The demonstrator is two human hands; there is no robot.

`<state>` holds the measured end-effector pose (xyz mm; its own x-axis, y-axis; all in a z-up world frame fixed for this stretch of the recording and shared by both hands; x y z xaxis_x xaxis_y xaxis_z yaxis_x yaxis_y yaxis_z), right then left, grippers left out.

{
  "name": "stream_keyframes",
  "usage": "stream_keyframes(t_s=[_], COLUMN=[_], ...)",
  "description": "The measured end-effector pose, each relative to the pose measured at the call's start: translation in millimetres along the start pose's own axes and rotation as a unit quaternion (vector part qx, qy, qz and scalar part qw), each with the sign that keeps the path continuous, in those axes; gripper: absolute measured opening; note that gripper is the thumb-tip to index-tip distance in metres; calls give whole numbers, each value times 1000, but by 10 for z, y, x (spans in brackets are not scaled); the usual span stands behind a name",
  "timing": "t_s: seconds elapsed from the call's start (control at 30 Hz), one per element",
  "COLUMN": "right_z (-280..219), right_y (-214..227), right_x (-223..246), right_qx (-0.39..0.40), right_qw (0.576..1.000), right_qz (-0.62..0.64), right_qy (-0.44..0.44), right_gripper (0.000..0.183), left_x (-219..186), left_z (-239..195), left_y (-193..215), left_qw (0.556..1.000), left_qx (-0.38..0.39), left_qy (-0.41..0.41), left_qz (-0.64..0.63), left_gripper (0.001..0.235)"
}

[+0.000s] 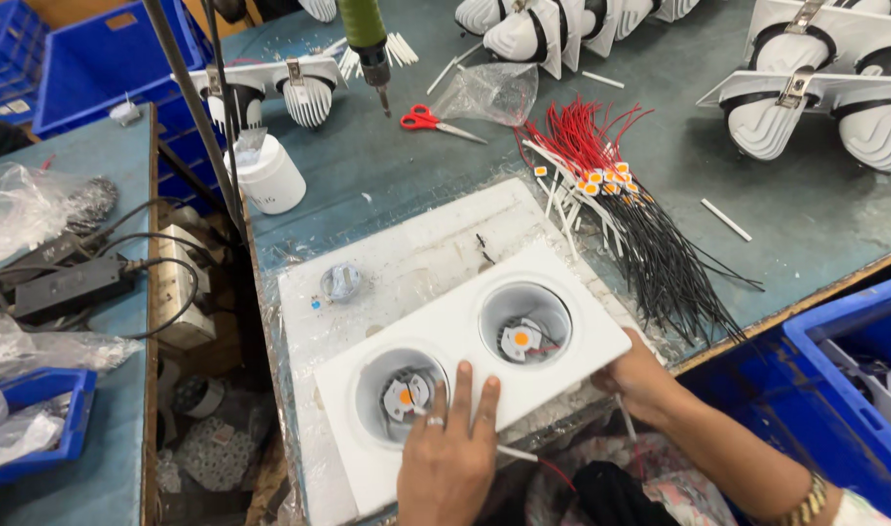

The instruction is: The person assembles a dual LED light fixture by inserting wires into sockets, securing them with a screwdriver, and using a hot glue gun to fix components. They handle red and black wires, a white fixture, and a glue gun throughout the process.

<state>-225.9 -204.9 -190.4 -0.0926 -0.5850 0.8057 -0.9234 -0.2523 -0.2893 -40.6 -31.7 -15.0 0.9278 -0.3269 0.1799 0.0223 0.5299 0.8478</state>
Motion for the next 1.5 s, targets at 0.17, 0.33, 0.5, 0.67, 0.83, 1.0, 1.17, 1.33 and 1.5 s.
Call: stream_keyframes(t_s=[0.17,0.33,0.5,0.67,0.83,1.0,1.17,1.33,1.5], right_z=[-164,-670,-974,-815,-302,36,-112,-666,-707], right_y=[83,-183,-584,-617,-244,-132,-217,-374,-431], right_x=[-91,399,764,718,394,-266,67,664,631], right_qx=[-22,-111,-144,-146,-51,92,52,-140,-151], right_qw=[1000,869,700,655,885,982,967,797,761], right_qz=[-7,-383,-501,-561,-387,87,-247,-464,-482], right_qy=[-3,292,488,485,255,-137,45,359,407], right_gripper=[25,22,18,13,11,15,24,18,21], left_x=[-142,-99,107,221,47,-53,206,253,142], left_z=[-103,-121,16,38,10,-23,34,120,70], left_y=[-27,-17,-33,-67,-24,22,-79,-43,14], left_qw=[999,997,992,989,997,998,989,989,996], left_qx=[-43,-23,53,70,47,21,92,86,33], left_qy=[-4,44,64,66,23,22,82,80,37], left_qz=[2,-51,-97,-112,-60,-55,-83,-87,-70], left_gripper=[50,58,72,72,73,70,72,68,68])
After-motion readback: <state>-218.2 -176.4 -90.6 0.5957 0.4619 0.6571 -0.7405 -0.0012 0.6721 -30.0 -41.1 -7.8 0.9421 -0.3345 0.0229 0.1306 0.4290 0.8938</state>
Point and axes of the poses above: each hand's wrist, its own z-axis towards the middle knuckle, its own y-axis out of the back of the hand, x = y × z, the point moved 9 cm from there along z, towards the middle knuckle, and after that the axes turned 10 degrees about -y, right-handed, at the moved point
